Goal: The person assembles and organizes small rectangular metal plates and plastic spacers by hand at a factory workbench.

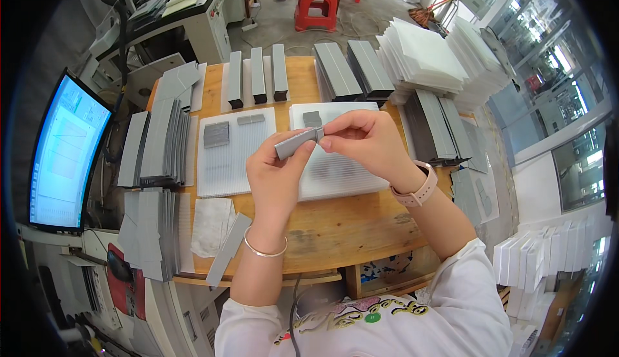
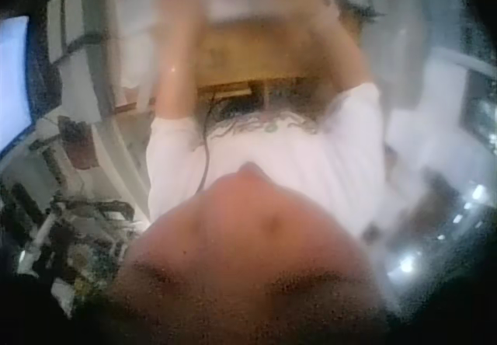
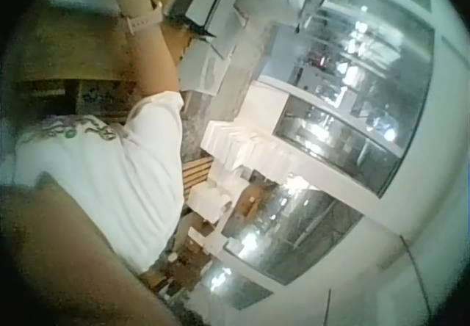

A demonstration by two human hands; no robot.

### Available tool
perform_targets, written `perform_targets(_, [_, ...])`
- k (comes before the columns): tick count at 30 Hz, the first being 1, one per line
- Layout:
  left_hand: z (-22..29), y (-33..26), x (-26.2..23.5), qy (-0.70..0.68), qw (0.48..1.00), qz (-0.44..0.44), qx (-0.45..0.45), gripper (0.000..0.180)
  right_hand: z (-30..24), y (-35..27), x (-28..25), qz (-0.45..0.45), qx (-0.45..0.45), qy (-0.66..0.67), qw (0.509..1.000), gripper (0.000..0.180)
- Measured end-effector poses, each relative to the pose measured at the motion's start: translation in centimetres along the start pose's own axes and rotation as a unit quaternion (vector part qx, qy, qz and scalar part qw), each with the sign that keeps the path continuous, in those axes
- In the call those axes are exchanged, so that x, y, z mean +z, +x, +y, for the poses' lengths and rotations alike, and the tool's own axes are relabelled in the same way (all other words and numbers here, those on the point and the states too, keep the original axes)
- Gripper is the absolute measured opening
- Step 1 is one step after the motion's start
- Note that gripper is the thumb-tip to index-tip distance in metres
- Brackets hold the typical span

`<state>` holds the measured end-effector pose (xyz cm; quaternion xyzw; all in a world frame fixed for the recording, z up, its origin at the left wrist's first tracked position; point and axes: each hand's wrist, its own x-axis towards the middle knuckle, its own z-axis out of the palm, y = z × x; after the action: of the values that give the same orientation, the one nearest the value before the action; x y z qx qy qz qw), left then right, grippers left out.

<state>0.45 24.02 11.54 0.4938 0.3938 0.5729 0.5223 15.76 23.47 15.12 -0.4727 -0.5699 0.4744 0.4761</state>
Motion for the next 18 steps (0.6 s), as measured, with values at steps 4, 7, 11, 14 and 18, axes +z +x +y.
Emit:
perform_targets(4, [-0.3, 0.0, -0.1, 0.038, 0.999, -0.008, 0.02, 0.018, 0.1, -0.1, -0.1, -0.002, -0.011, -0.003, 1.0, 0.013])
perform_targets(7, [-0.2, 0.0, 0.0, 0.014, 1.0, -0.011, 0.019, 0.019, 0.6, -0.1, -0.1, 0.011, -0.038, -0.004, 0.999, 0.012])
perform_targets(11, [-0.1, 0.1, -0.1, -0.009, 1.0, -0.023, 0.012, 0.02, 0.3, -0.1, -0.3, -0.014, -0.016, -0.012, 1.0, 0.015])
perform_targets(14, [0.5, -0.1, 0.3, 0.02, 0.999, -0.025, 0.008, 0.022, 0.1, 0.1, -0.6, -0.035, 0.019, 0.055, 0.998, 0.018])
perform_targets(18, [0.6, -0.2, 0.4, -0.064, 0.996, -0.034, -0.049, 0.023, 0.7, 0.4, -1.0, -0.072, 0.073, 0.107, 0.989, 0.019])
